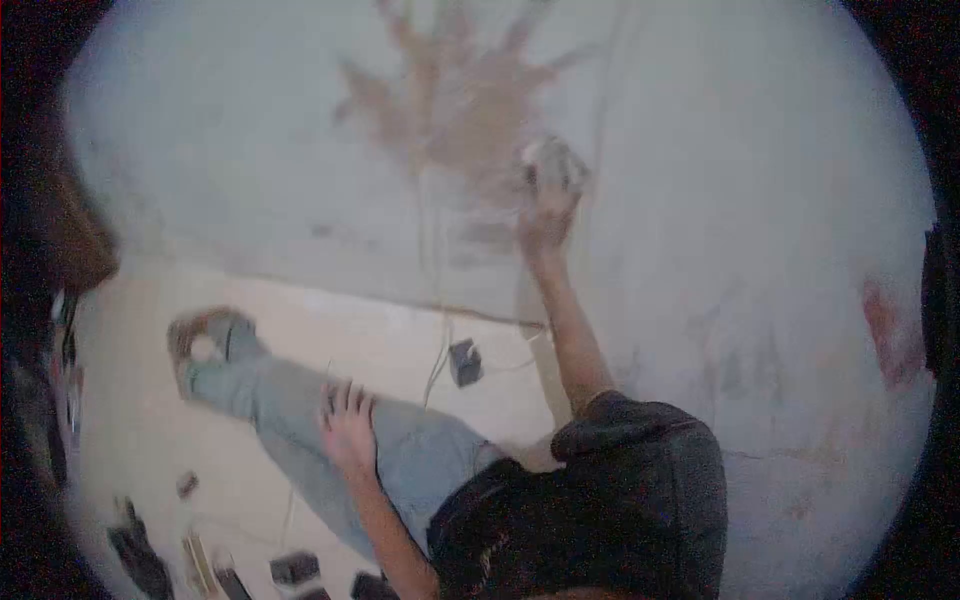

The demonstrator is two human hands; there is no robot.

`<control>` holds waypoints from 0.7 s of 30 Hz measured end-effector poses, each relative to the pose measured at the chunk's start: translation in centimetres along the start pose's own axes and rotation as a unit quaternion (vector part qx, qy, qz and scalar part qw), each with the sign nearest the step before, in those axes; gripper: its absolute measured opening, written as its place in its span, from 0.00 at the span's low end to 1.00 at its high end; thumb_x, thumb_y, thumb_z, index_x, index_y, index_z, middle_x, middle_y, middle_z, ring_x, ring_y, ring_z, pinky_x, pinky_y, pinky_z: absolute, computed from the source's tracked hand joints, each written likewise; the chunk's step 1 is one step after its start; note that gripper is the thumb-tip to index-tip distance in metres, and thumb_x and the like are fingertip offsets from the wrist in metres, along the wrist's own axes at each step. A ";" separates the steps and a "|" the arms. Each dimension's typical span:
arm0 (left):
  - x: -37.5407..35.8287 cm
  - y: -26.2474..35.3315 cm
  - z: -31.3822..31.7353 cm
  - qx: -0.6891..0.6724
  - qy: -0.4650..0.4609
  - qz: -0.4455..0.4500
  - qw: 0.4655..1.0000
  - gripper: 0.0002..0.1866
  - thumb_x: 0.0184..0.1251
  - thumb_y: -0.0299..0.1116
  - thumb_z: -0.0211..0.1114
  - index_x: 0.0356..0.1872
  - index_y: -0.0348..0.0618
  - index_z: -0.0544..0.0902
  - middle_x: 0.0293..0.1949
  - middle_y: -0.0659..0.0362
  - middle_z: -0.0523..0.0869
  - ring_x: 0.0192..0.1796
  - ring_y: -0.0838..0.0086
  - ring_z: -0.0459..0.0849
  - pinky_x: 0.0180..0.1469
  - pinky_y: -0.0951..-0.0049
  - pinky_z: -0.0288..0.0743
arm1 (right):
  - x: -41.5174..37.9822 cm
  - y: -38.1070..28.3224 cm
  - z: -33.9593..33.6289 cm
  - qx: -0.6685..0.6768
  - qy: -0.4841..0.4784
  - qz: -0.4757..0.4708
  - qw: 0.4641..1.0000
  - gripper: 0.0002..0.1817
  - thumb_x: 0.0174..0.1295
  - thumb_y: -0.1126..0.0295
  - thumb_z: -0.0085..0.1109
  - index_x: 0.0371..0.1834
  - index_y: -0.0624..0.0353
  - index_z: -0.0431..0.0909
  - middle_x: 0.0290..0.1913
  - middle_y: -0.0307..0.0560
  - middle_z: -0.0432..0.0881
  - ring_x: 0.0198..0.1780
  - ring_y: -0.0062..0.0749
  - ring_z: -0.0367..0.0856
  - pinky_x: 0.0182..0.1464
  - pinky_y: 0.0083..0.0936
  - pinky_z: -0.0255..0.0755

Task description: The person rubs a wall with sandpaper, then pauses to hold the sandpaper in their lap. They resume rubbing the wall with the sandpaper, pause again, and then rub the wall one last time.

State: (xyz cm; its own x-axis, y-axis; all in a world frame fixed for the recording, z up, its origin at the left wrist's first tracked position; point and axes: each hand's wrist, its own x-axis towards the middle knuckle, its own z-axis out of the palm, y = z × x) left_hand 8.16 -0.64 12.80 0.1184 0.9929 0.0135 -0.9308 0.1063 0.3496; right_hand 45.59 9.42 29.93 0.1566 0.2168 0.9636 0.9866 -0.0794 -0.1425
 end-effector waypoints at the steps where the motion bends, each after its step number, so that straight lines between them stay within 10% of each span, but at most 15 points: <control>1: 0.2 0.0 1.1 0.002 0.030 0.005 1.000 0.24 0.75 0.43 0.39 0.66 0.42 0.61 0.64 0.42 0.63 0.68 0.55 0.59 0.69 0.53 0.54 | 0.4 -0.5 -0.3 0.060 0.027 0.026 0.997 0.27 0.56 0.70 0.60 0.62 0.57 0.72 0.67 0.52 0.66 0.70 0.46 0.58 0.72 0.48 0.43; 8: 0.0 -0.2 2.1 0.036 0.022 0.030 0.999 0.25 0.73 0.45 0.44 0.66 0.43 0.62 0.56 0.46 0.69 0.56 0.58 0.69 0.63 0.55 0.61 | 0.5 -0.1 -1.7 -0.024 -0.042 0.001 0.999 0.25 0.58 0.71 0.60 0.61 0.57 0.72 0.67 0.48 0.67 0.66 0.49 0.60 0.68 0.46 0.51; 12: -1.3 3.0 9.0 0.276 0.080 0.171 0.942 0.25 0.69 0.39 0.55 0.62 0.37 0.65 0.52 0.50 0.73 0.54 0.63 0.73 0.55 0.60 0.71 | 1.0 -0.4 -1.2 -0.019 -0.025 -0.009 0.999 0.25 0.57 0.72 0.61 0.61 0.55 0.73 0.67 0.50 0.67 0.67 0.50 0.60 0.69 0.46 0.51; 15: -3.5 8.2 15.8 0.518 0.006 0.394 0.759 0.17 0.70 0.35 0.53 0.52 0.31 0.73 0.50 0.51 0.75 0.53 0.68 0.74 0.53 0.65 0.73 | 0.8 -0.5 -1.2 -0.006 -0.026 0.001 1.000 0.25 0.56 0.73 0.61 0.60 0.55 0.74 0.67 0.50 0.67 0.67 0.49 0.59 0.69 0.45 0.51; 18: -7.8 15.5 26.1 0.688 -0.171 0.560 0.429 0.28 0.63 0.50 0.59 0.47 0.30 0.72 0.46 0.50 0.77 0.48 0.66 0.76 0.50 0.67 0.71 | 0.8 -0.6 -1.4 -0.022 -0.031 -0.003 0.999 0.24 0.57 0.73 0.61 0.59 0.56 0.75 0.67 0.51 0.67 0.68 0.49 0.59 0.68 0.44 0.52; 21: -9.4 20.4 31.3 0.697 -0.328 0.578 0.268 0.27 0.64 0.50 0.58 0.49 0.32 0.71 0.47 0.50 0.76 0.48 0.65 0.76 0.50 0.66 0.71 | 0.9 -0.9 -1.5 -0.036 -0.036 -0.008 0.999 0.23 0.57 0.73 0.60 0.59 0.56 0.75 0.67 0.50 0.67 0.68 0.49 0.59 0.68 0.44 0.53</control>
State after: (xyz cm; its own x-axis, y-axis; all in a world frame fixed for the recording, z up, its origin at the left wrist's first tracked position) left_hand -1.13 -9.50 49.10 0.4903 0.0471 0.8703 0.5047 -0.8294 -0.2394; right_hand 44.81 8.26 31.23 0.1464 0.2878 0.9464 0.9835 -0.1448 -0.1081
